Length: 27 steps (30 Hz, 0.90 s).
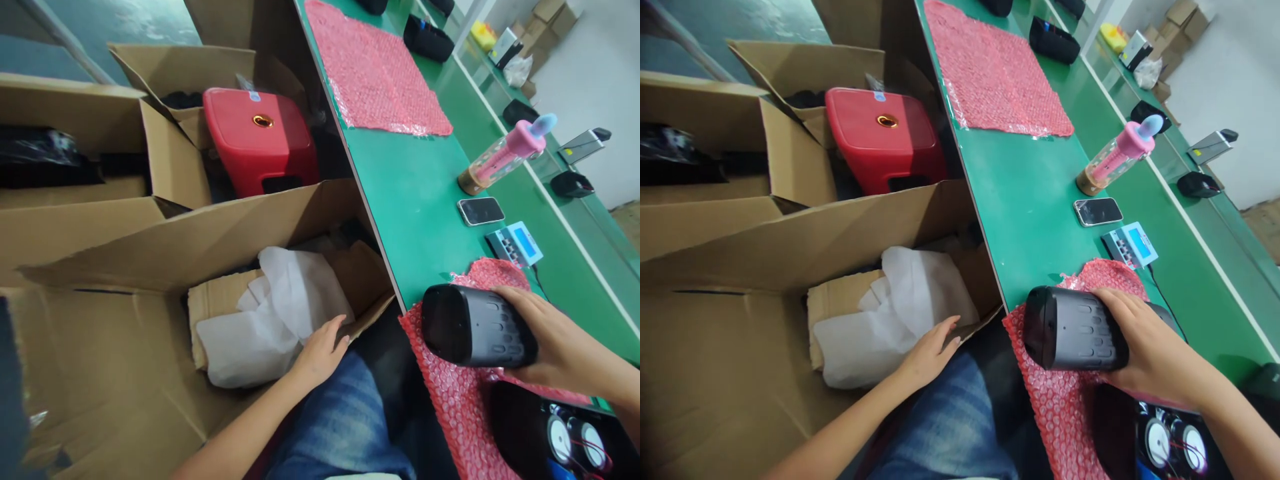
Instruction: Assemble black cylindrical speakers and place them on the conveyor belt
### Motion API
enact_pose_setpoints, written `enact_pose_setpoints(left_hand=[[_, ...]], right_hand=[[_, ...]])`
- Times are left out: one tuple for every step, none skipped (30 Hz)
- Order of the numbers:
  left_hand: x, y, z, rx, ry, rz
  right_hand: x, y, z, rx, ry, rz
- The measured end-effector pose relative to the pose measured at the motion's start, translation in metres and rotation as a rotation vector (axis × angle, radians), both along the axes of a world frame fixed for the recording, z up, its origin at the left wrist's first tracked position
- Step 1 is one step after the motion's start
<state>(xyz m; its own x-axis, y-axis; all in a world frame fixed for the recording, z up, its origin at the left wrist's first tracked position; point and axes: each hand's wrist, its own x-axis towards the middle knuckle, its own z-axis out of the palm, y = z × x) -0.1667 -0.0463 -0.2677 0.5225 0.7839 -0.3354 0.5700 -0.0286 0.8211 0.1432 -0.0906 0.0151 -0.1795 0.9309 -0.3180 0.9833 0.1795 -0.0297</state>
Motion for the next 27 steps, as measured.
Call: enact_pose_setpoints(left_hand=[[0.001, 0.000, 0.001, -0.019, -0.004, 0.000], [0.001, 0.000, 0.001, -0.038, -0.004, 0.010], [0.002, 0.000, 0.002, -0.055, -0.002, 0.030], [0.002, 0.000, 0.002, -0.070, 0.002, 0.055], [0.002, 0.000, 0.002, -0.084, 0.005, 0.080], [0.002, 0.000, 0.002, -0.097, 0.008, 0.104], [0.002, 0.000, 0.002, -0.105, 0.008, 0.124], [0.002, 0.000, 0.001, -0.110, 0.006, 0.138], [0.003, 0.000, 0.000, -0.112, 0.002, 0.147], [0.003, -0.001, -0.001, -0.111, -0.003, 0.155], [0.003, -0.001, -0.002, -0.108, -0.009, 0.160], [0.003, -0.001, -0.002, -0.105, -0.015, 0.163], [0.004, -0.001, -0.003, -0.102, -0.021, 0.163], [0.004, -0.001, -0.003, -0.100, -0.024, 0.162], [0.004, -0.001, -0.003, -0.099, -0.025, 0.159], [0.004, 0.000, -0.003, -0.099, -0.023, 0.154], [0.004, 0.000, -0.002, -0.099, -0.021, 0.148], [0.004, 0.000, -0.002, -0.101, -0.019, 0.142], [0.004, 0.000, -0.002, -0.106, -0.018, 0.136], [0.005, 0.000, -0.002, -0.109, -0.019, 0.135], [0.005, 0.000, -0.003, -0.112, -0.023, 0.135], [0.005, -0.001, -0.003, -0.114, -0.030, 0.136], [0.006, -0.002, -0.004, -0.116, -0.037, 0.138], [0.006, -0.003, -0.005, -0.118, -0.041, 0.140], [0.005, -0.004, -0.005, -0.119, -0.041, 0.139], [0.004, -0.005, -0.005, -0.120, -0.038, 0.132], [0.003, -0.004, -0.005, -0.117, -0.034, 0.114]], right_hand=[[0.002, 0.000, 0.000, -0.008, 0.006, 0.001], [0.003, 0.001, 0.000, -0.012, 0.012, 0.008], [0.005, 0.002, 0.001, -0.013, 0.016, 0.018], [0.007, 0.003, 0.001, -0.012, 0.018, 0.027], [0.008, 0.003, 0.001, -0.009, 0.017, 0.037], [0.009, 0.004, 0.001, -0.003, 0.015, 0.047], [0.009, 0.005, 0.001, 0.006, 0.012, 0.056], [0.009, 0.005, 0.001, 0.017, 0.008, 0.063], [0.008, 0.005, 0.001, 0.028, 0.003, 0.070], [0.007, 0.006, 0.001, 0.039, 0.000, 0.078], [0.006, 0.006, 0.001, 0.047, -0.006, 0.084], [0.006, 0.006, 0.001, 0.051, -0.014, 0.088], [0.005, 0.005, 0.001, 0.055, -0.021, 0.092], [0.005, 0.005, 0.001, 0.054, -0.029, 0.095], [0.005, 0.004, 0.001, 0.054, -0.040, 0.094], [0.005, 0.004, 0.001, 0.051, -0.048, 0.092], [0.006, 0.003, 0.001, 0.043, -0.054, 0.086], [0.006, 0.003, 0.001, 0.031, -0.055, 0.077], [0.006, 0.004, 0.000, 0.018, -0.053, 0.066], [0.006, 0.004, 0.000, 0.005, -0.049, 0.057], [0.007, 0.005, -0.001, -0.004, -0.042, 0.055], [0.007, 0.005, -0.002, -0.002, -0.035, 0.062], [0.008, 0.006, -0.004, 0.010, -0.030, 0.077], [0.009, 0.006, -0.006, 0.036, -0.022, 0.101], [0.010, 0.006, -0.008, 0.069, -0.015, 0.126], [0.012, 0.006, -0.011, 0.101, -0.003, 0.147], [0.013, 0.005, -0.014, 0.128, 0.014, 0.161]])
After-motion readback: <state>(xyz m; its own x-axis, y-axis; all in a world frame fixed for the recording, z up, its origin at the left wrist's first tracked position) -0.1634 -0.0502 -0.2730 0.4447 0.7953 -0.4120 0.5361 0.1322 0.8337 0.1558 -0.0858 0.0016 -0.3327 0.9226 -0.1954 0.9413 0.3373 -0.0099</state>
